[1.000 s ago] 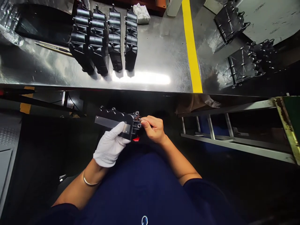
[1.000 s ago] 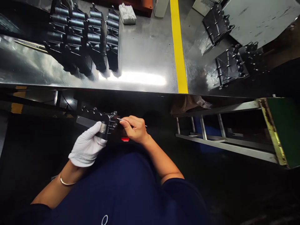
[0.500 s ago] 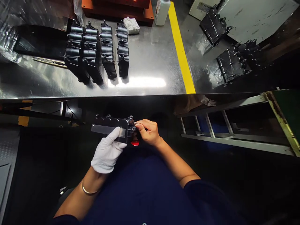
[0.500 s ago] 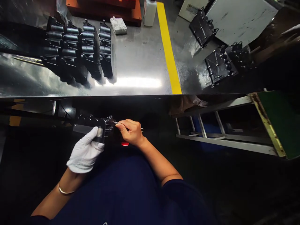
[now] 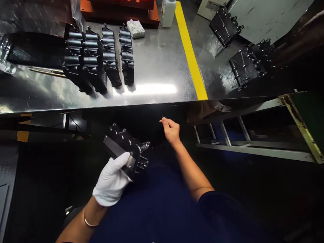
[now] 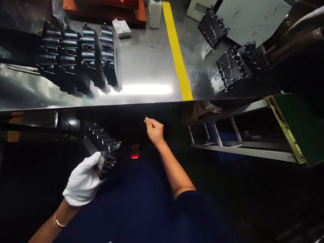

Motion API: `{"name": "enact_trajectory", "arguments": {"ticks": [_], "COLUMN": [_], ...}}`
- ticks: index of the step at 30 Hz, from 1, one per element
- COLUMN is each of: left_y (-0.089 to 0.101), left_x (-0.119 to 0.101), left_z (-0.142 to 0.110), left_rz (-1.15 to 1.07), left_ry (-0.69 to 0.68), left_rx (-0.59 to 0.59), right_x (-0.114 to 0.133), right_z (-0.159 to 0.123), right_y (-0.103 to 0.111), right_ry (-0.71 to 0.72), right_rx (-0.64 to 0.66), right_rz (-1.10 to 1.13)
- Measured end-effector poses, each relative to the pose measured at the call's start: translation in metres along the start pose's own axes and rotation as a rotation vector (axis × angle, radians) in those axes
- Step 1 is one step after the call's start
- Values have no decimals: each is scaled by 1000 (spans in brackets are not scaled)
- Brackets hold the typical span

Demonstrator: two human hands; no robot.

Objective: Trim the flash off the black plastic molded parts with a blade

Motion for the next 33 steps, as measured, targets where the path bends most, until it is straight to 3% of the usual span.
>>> {"name": "enact_trajectory", "arguments": {"ticks": [3, 6, 9, 14, 21, 24, 27, 33], "left_y": [13, 9, 3, -3, 1, 6, 3, 6], "left_x": [0, -5, -4, -7, -2, 8, 0, -36], "left_z": [3, 11, 15, 13, 7, 1, -1, 6], "left_rz": [-224, -287, -249, -63, -193, -163, -48, 172], "left_ry": [6, -39, -39, -114, -104, -51, -153, -485], "left_rx": [-134, -155, -138, -98, -223, -222, -122, -37], "right_x": [25, 60, 78, 89, 77, 44, 23, 74], "right_z": [-6, -24, -33, -34, -34, -18, -6, -26], "right_y": [-6, -16, -22, -24, -19, -10, 5, -16], "right_ry": [127, 288, 368, 434, 395, 217, 63, 117], "right_rx": [182, 318, 351, 374, 325, 215, 112, 489], "right_rz": [21, 51, 54, 59, 13, 0, -12, 149]}}
Point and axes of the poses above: each hand's wrist, its own z-axis towards the middle knuckle, its own y-axis out of the back of the hand, x = y × z, the point moved 10 cm from there along z, towards the middle knuckle, and after that the axes turned 4 degrees about -x, right-handed, at the moved point
